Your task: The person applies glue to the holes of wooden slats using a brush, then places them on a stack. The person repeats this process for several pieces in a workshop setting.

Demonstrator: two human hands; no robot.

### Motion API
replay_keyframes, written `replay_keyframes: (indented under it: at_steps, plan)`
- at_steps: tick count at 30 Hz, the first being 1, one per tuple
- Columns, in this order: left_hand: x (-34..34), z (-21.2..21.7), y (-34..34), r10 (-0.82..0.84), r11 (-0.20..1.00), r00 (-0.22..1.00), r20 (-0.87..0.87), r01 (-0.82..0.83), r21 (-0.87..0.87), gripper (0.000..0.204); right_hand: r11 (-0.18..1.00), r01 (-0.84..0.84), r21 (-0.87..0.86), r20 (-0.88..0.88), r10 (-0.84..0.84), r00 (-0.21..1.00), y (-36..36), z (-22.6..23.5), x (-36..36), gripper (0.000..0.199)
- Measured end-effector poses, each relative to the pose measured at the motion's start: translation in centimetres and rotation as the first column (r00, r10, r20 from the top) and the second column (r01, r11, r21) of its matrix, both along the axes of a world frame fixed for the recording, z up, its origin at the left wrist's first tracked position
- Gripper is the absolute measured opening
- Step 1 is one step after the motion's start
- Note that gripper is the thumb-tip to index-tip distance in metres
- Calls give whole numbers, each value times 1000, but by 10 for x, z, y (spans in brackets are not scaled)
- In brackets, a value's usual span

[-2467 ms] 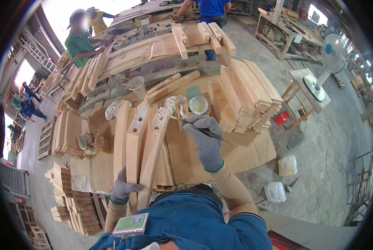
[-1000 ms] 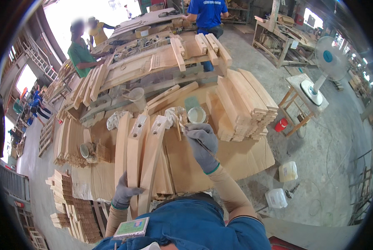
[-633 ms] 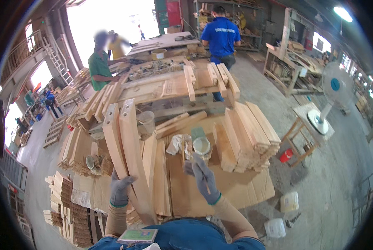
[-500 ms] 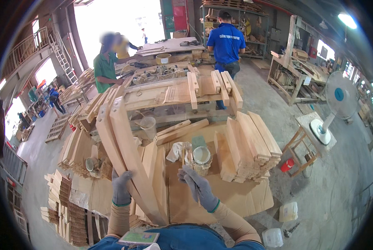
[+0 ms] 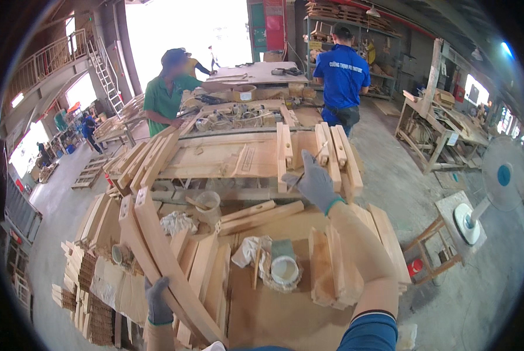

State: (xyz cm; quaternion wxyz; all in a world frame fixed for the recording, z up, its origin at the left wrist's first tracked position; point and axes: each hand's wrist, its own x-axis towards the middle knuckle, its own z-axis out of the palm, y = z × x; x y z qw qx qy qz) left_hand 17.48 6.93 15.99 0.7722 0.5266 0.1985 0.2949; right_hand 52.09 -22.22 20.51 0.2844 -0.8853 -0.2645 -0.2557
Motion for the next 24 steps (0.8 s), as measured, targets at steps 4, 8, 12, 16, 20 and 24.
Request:
replay_keyframes:
  at_steps: [4,8,12,16,20,24]
  plan:
    - [19,-8,22,51,998,998,-44,-52,-25,61,997,71,-36,-91,-74,993,49,-16,105,76]
    - [44,-23,49,6,998,991,-132,-13,-55,62,951,199,-238,-353,-276,894,84,-34,169,74]
    - [63,-21,50,-9,990,965,-262,-28,-138,54,908,291,-303,-466,-407,785,108,-49,199,69]
    - [78,-48,61,-24,989,955,-294,-20,-145,54,911,326,-252,-411,-406,817,114,-53,210,56]
    - [88,-66,67,-27,994,956,-292,-5,-108,54,909,355,-218,-364,-413,835,86,-48,220,50]
    - [94,-68,68,-30,993,962,-272,-1,-114,56,871,415,-264,-347,-487,802,61,-44,222,49]
